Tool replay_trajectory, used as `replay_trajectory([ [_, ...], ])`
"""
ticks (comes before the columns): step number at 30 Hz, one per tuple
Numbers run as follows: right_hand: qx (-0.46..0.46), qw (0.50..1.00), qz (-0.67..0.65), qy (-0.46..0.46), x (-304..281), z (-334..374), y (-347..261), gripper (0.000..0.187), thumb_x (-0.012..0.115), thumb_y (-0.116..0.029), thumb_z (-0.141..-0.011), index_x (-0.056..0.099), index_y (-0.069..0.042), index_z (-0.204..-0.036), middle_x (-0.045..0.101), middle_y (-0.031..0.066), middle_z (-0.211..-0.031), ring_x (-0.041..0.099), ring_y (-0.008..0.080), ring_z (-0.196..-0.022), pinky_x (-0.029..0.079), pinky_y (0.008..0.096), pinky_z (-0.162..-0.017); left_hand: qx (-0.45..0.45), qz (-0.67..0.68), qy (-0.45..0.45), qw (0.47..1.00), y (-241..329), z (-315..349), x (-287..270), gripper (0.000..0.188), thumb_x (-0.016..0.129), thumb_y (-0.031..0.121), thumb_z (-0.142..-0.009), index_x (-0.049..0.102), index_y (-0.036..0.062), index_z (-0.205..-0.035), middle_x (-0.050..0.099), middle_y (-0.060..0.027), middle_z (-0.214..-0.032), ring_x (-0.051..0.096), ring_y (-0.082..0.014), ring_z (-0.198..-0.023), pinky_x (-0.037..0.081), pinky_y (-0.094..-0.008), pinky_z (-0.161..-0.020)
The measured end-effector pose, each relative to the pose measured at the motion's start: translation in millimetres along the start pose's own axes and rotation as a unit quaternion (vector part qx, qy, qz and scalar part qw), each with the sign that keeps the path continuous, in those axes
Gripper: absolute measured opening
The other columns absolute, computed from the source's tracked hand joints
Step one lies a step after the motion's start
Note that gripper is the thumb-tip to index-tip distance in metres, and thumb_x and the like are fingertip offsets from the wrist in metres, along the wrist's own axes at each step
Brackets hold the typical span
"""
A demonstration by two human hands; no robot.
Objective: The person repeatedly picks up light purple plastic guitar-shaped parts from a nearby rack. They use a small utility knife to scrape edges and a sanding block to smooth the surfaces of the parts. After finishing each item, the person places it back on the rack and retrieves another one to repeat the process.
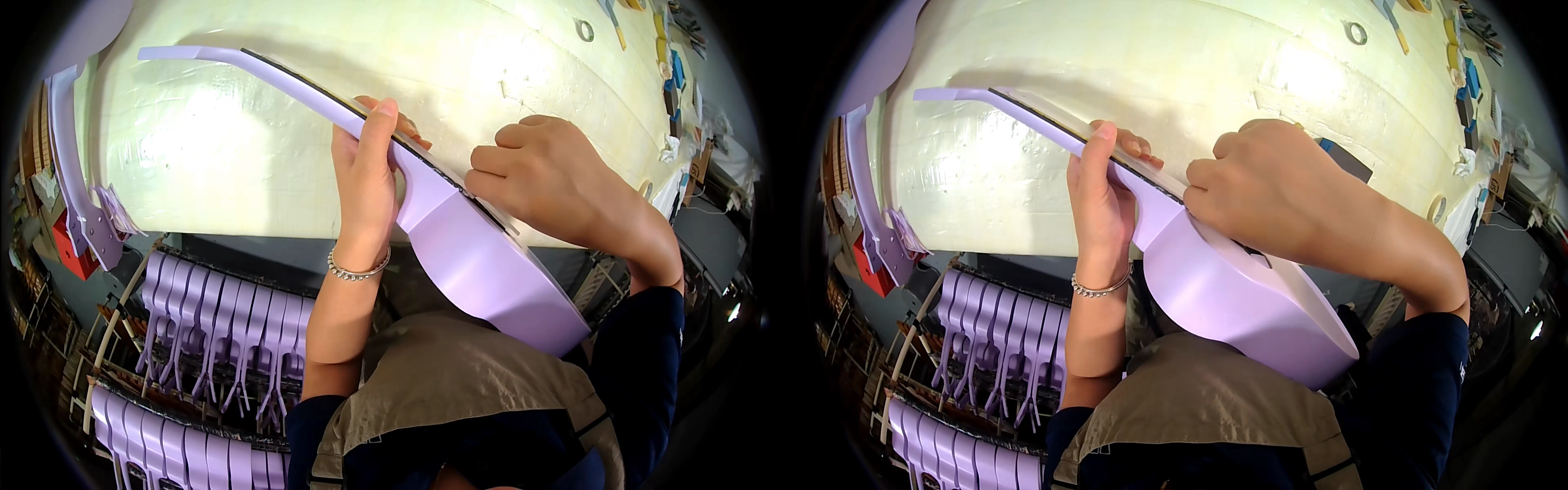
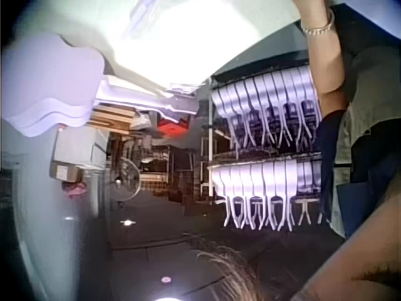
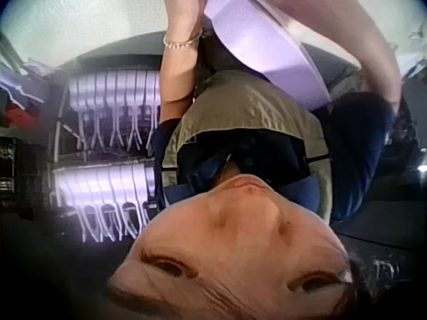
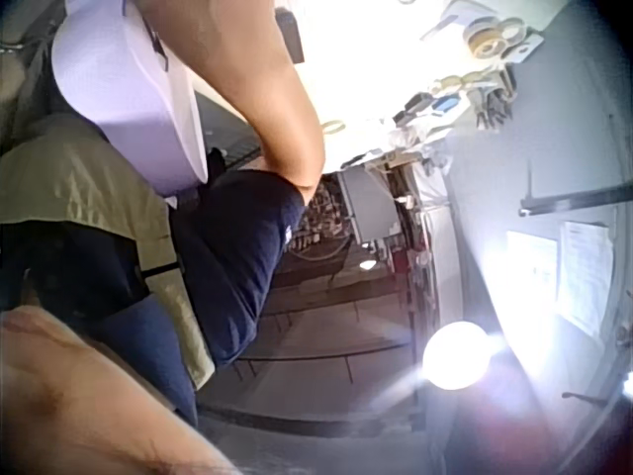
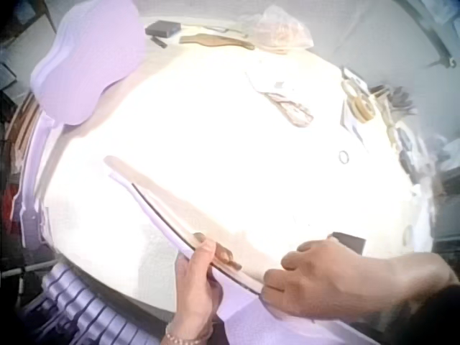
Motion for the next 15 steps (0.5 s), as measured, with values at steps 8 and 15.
replay_trajectory([
  [8, -0.001, 0.999, 0.009, 0.038, 1.1, -2.6, -2.0, 0.005, 0.059, -0.01, -0.063, 0.054, -0.008, -0.065, 0.05, 0.0018, -0.064, 0.053, 0.0181, -0.06, 0.045, 0.0303, -0.052, -0.005, -0.008, -0.003, 1.0, 2.8, 1.1, 4.1, 0.024, 0.054, 0.027, -0.086, 0.048, 0.006, -0.076, 0.05, -0.004, -0.069, 0.052, -0.0154, -0.069, 0.049, -0.0322, -0.065],
  [15, 0.009, 0.999, 0.011, 0.036, 2.4, 1.5, -2.3, 0.008, 0.058, -0.012, -0.063, 0.051, -0.01, -0.067, 0.046, 0.0005, -0.065, 0.05, 0.0163, -0.06, 0.044, 0.0286, -0.053, -0.007, -0.015, -0.002, 1.0, 1.4, 0.1, 2.7, 0.026, 0.054, 0.029, -0.086, 0.048, 0.0062, -0.075, 0.05, -0.0041, -0.069, 0.051, -0.0156, -0.069, 0.048, -0.0325, -0.065],
])
Point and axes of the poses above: each hand's wrist, its own z-axis away from the middle knuckle, its own x-axis out of the palm, y = z × x, the point moved 4 cm from there along -z, towards the middle knuckle
